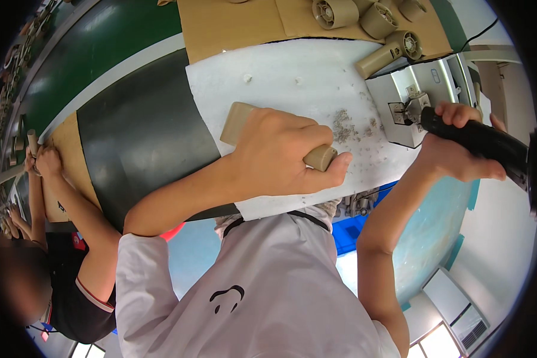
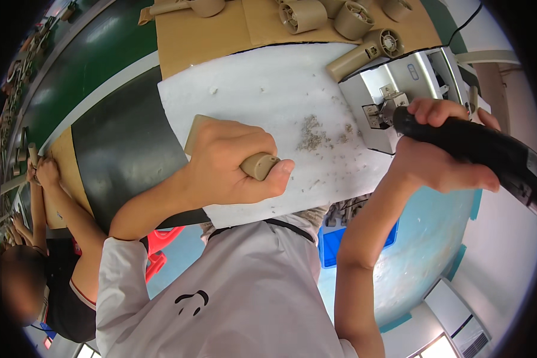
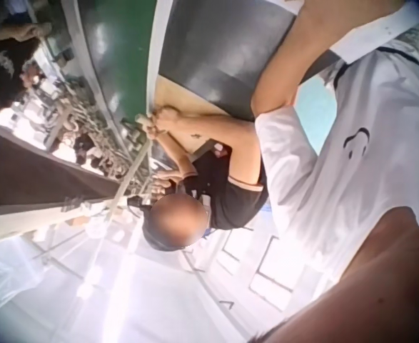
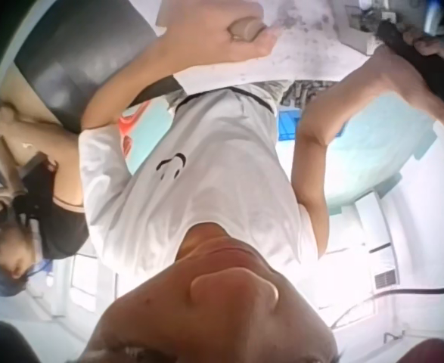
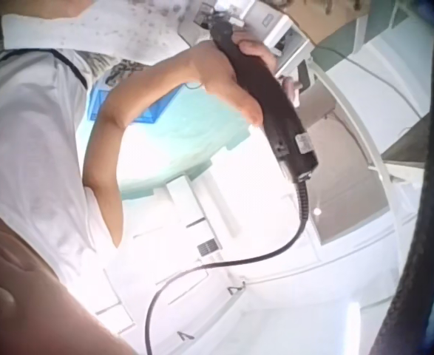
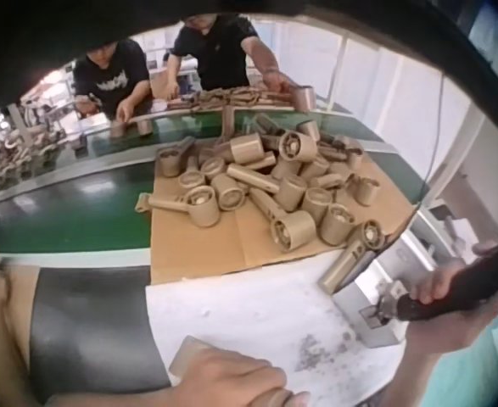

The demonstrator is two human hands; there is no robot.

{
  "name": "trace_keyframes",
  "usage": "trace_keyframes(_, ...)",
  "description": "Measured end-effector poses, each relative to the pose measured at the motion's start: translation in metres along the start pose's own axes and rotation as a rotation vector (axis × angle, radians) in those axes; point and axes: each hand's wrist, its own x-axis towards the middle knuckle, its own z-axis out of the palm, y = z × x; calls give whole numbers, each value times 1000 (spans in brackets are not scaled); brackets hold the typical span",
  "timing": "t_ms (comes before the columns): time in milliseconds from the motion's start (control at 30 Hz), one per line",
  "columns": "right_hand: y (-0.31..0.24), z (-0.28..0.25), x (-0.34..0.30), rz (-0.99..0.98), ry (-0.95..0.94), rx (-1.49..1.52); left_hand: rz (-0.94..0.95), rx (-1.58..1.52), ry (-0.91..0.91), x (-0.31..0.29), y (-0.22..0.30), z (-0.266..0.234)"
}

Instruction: Assembling the outer housings of handheld mini fans using an electric screwdriver on a factory production line.

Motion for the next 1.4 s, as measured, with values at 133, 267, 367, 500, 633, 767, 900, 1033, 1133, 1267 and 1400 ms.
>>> trace_keyframes(133,6,8,5,-36,-42,-26,-16,8,-33,0,1,-1)
trace_keyframes(267,13,11,5,-13,-67,-63,-21,3,-32,3,2,-2)
trace_keyframes(367,8,17,6,34,-44,-153,-10,19,-40,1,1,-2)
trace_keyframes(500,6,18,1,258,-37,71,-21,29,-36,0,0,-2)
trace_keyframes(633,-38,17,-22,277,-171,565,-20,17,-38,2,0,-1)
trace_keyframes(767,-79,36,-50,204,-356,759,-12,7,-54,-2,-2,2)
trace_keyframes(900,-87,56,-66,208,-400,795,-24,20,-77,-4,-4,-2)
trace_keyframes(1033,-84,57,-66,197,-460,797,-15,-3,-76,-3,-1,0)
trace_keyframes(1133,-79,61,-73,164,-410,770,-17,-4,-80,-3,-1,-1)
trace_keyframes(1267,-73,59,-71,181,-519,792,-89,22,-46,-5,-3,4)
trace_keyframes(1400,-72,60,-71,179,-512,808,-123,29,-88,-1,-1,1)
